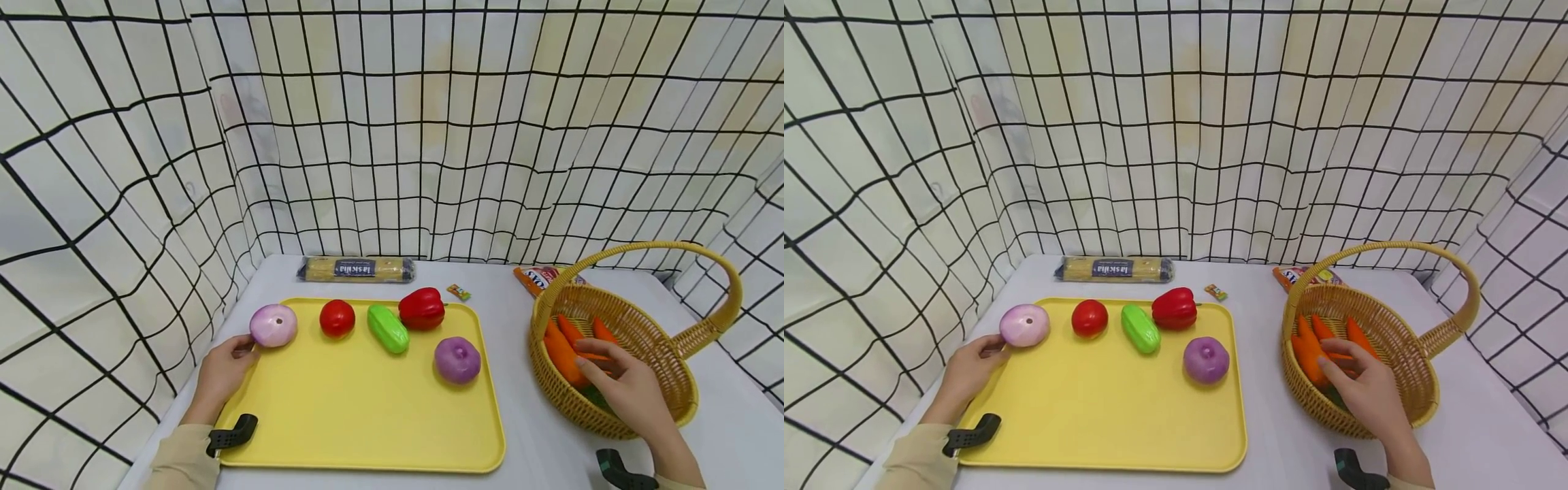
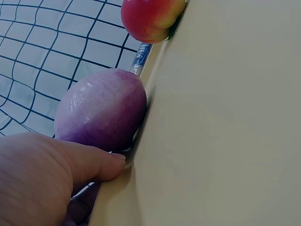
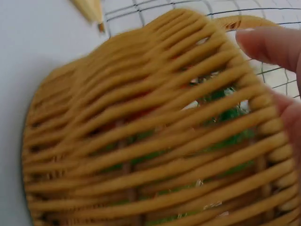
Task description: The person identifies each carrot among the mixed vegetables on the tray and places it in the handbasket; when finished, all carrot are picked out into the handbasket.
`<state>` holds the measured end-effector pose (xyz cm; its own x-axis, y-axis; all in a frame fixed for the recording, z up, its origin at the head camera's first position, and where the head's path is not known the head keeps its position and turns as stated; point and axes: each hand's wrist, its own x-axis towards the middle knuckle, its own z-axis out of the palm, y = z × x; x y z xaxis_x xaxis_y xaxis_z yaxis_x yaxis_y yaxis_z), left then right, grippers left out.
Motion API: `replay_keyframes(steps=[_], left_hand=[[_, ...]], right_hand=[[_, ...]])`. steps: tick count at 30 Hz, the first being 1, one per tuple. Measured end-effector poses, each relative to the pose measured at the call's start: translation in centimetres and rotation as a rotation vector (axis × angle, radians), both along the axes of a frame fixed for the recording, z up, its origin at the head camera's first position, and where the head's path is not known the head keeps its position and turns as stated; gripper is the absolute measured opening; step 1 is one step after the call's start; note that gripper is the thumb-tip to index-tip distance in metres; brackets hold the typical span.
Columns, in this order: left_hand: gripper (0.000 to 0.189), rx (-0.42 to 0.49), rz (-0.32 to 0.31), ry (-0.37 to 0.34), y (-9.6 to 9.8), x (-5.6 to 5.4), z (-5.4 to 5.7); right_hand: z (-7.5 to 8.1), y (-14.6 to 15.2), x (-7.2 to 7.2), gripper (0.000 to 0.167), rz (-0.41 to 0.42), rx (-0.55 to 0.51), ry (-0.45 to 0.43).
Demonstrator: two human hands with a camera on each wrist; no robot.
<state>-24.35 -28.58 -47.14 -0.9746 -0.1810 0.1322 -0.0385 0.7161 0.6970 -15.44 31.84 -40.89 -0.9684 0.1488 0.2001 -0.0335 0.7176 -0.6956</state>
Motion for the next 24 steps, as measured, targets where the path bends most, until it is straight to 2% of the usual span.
replay_keyframes(steps=[3, 7, 11, 13, 16, 18, 21, 24], left_hand=[[0.038, 0.009, -0.005, -0.004, 0.1, -0.1, 0.0], [0.041, 0.039, -0.025, -0.040, -0.1, 0.3, 0.3], [0.047, 0.045, -0.076, -0.083, -0.8, 0.8, 1.3], [0.053, 0.054, -0.112, -0.124, -1.1, 0.9, 2.1], [0.061, 0.051, -0.141, -0.179, -1.7, 0.9, 3.2], [0.064, 0.037, -0.143, -0.180, -1.9, 0.7, 4.1], [0.067, -0.005, -0.128, -0.120, -1.6, 0.6, 5.7], [0.067, -0.025, -0.135, -0.046, -0.2, 0.4, 8.0]], right_hand=[[0.0, 0.1, 0.0, 0.040, -0.018, -0.085, 0.003], [0.0, 0.2, 0.3, 0.039, -0.067, -0.293, 0.063], [0.5, -0.4, 0.4, 0.038, -0.055, -0.483, 0.111], [1.0, -1.1, 0.4, 0.036, -0.032, -0.510, 0.134], [1.9, -2.3, 0.3, 0.033, -0.006, -0.440, 0.164], [2.7, -3.1, 0.2, 0.030, 0.006, -0.326, 0.181], [4.1, -4.1, 0.1, 0.025, 0.043, -0.197, 0.219], [5.7, -5.3, -0.4, 0.018, 0.133, -0.123, 0.283]])
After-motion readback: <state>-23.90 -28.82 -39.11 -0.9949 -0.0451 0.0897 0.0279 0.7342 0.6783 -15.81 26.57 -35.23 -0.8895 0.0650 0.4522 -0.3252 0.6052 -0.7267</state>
